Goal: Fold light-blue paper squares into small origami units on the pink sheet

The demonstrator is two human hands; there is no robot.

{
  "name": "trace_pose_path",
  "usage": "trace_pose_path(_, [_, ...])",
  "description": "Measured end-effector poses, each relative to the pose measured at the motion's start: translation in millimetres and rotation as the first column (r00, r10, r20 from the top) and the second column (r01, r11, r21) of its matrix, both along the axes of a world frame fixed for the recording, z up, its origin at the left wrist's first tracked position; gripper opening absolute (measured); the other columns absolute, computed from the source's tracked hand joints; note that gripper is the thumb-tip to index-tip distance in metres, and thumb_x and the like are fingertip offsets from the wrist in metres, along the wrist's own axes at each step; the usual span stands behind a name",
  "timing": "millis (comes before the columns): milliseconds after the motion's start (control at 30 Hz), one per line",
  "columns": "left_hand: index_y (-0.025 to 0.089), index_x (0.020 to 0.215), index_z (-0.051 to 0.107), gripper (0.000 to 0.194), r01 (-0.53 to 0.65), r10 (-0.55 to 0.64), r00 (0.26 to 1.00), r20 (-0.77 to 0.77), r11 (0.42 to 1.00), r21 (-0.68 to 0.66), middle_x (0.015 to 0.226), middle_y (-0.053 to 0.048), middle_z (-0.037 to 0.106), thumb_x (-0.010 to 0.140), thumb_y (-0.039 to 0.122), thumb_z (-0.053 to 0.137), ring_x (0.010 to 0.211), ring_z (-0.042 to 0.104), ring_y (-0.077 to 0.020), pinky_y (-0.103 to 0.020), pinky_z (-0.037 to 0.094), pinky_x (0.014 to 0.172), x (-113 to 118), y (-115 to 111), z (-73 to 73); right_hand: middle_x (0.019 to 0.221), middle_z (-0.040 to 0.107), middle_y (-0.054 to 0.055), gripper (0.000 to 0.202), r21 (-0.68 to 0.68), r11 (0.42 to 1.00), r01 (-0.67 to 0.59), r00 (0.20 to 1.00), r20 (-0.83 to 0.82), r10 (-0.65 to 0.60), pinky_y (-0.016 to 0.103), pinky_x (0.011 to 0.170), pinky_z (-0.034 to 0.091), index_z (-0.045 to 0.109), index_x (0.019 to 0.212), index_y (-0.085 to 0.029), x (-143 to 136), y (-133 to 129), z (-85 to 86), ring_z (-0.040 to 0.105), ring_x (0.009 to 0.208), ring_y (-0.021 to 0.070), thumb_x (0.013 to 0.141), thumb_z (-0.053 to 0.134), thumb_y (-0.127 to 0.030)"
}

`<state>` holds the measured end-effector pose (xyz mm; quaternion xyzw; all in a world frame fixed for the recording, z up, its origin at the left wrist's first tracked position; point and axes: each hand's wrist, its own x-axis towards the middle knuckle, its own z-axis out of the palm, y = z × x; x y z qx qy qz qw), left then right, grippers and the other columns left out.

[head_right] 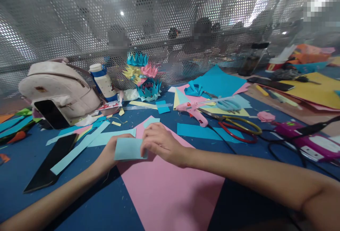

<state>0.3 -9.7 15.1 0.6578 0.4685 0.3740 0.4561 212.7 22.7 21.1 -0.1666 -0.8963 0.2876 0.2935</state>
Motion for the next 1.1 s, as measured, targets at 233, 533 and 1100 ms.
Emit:
trace_pose_path(233, [0.015,0.084,0.072,0.024,-0.033,0.048,0.992,0.118,0.992,-0.122,0.084,-0.006,0.071,0.084,0.035,0.059,0.075,0.063,-0.0191,-0.027,0.047,0.068,1,1,0.7,0.071,0.056,0.002,0.045,0.127,0.99,0.059,0.997,0.041,-0.065,0.036,0.084,0.032,0.061,0.066,-0.018,-2,4,-7.0,0.049,0.079,0.0159,0.101,0.034,-0.027])
trace_pose_path(533, [0.02,0.11,0.061,0.037,-0.033,0.034,0.997,-0.066,0.999,0.022,0.092,-0.004,0.07,0.075,0.021,0.07,0.085,0.064,-0.0202,-0.028,0.046,0.07,2,0,-0.4,0.077,0.059,0.004,0.027,0.188,0.981,0.056,0.998,0.028,-0.062,0.036,0.082,0.038,0.062,0.074,-0.018,-3,3,-9.5,0.051,0.084,0.0181,0.095,0.046,-0.02])
trace_pose_path(1100, [0.02,0.113,0.057,0.045,-0.209,0.209,0.978,0.031,0.978,0.017,0.088,-0.001,0.063,0.071,0.024,0.073,0.06,0.058,-0.012,-0.024,0.047,0.055,-7,11,-9.9,0.063,0.058,-0.002,0.034,-0.759,0.643,0.102,0.927,-0.162,-0.338,0.02,0.045,0.044,0.064,0.079,-0.013,-7,26,-21.3,0.053,0.048,0.0081,0.071,0.076,-0.044])
